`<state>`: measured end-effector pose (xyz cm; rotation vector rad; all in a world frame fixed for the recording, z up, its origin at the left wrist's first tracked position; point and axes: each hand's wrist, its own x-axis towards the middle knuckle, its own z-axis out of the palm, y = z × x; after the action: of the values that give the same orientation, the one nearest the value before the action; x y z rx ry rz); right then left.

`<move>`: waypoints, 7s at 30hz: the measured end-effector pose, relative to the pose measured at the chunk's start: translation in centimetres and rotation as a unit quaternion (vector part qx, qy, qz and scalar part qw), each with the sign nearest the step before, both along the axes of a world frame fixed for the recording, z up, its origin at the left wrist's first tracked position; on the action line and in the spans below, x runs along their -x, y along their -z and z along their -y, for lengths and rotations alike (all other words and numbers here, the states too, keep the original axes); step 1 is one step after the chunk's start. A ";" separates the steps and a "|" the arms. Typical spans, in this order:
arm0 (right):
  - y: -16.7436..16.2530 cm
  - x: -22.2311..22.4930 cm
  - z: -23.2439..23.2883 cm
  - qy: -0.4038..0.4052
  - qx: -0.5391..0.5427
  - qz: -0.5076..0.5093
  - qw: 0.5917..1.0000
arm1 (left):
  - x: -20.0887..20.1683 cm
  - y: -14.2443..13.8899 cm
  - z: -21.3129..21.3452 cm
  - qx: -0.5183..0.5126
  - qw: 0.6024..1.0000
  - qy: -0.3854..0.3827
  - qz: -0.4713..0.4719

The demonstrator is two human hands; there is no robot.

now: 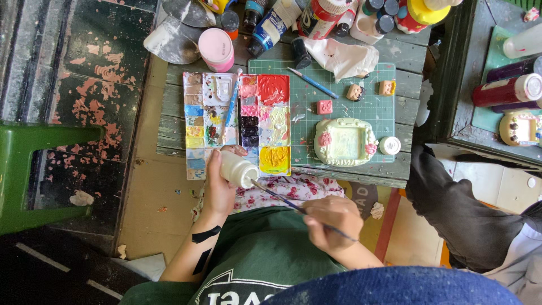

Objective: The person paints a small ceramic tray with a brush, repeatedly dipping the brush into a paint palette and applying light green and pink paint to the tray's surface and edges. The person holds the tray with one hand while painting with the other.

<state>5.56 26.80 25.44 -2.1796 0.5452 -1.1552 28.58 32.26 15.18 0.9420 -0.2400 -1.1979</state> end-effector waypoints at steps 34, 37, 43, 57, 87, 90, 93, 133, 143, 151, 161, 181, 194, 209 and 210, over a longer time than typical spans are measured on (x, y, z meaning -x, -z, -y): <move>4.7 0.2 0.0 0.152 -0.326 0.208 0.910 | -1.2 2.2 0.1 0.020 0.999 -0.042 -0.027; 5.3 0.0 1.5 0.158 -0.341 0.231 0.898 | -2.0 1.9 0.0 -0.017 0.996 -0.078 -0.039; 7.1 -2.1 5.3 0.204 -0.360 0.174 0.893 | -3.2 0.9 -0.8 -0.002 0.995 -0.101 -0.026; 8.9 -3.6 4.4 0.267 -0.308 0.049 0.912 | -2.2 0.6 -1.3 0.007 0.997 -0.077 -0.002; 13.7 -1.1 3.3 0.183 0.012 -0.093 0.979 | -1.5 1.3 -1.2 -0.025 0.996 -0.078 -0.021; 13.8 -1.1 3.3 0.186 -0.024 -0.066 0.980 | -1.5 1.3 -1.2 -0.021 0.997 -0.077 -0.020; 14.0 -1.2 3.3 0.197 -0.064 -0.029 0.978 | -1.5 1.2 -1.4 -0.032 0.996 -0.075 -0.021; 2.4 8.6 2.5 -0.023 -0.310 0.254 0.916 | 11.4 -5.5 2.7 0.130 0.951 0.247 0.135; 4.7 8.1 2.2 -0.030 -0.291 0.186 0.938 | 7.8 -8.0 2.9 0.196 0.869 0.132 0.435; 3.7 8.5 1.4 -0.011 -0.197 0.159 0.967 | 10.0 -7.0 2.2 -0.005 0.933 0.333 0.138; 2.7 7.0 3.3 0.091 -0.122 0.234 0.960 | 10.6 -7.8 2.3 0.261 0.848 0.207 0.413; 1.1 10.2 6.5 -0.098 0.034 0.041 0.994 | 9.5 -8.9 3.7 0.047 0.792 0.551 -0.259; -1.0 8.4 5.2 0.038 -0.085 0.068 0.993 | 9.8 -10.8 3.5 0.291 0.743 0.116 0.591; -3.5 7.7 6.8 -0.098 0.179 -0.015 0.979 | 8.8 -9.9 3.6 0.014 0.839 0.517 -0.169; -3.6 7.6 6.7 -0.100 0.170 -0.016 0.980 | 8.6 -9.5 4.1 0.001 0.820 0.538 -0.195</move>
<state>-2.01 20.12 28.99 -2.4784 0.1397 -1.1708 19.94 28.20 24.67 0.4846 -0.4712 -2.4007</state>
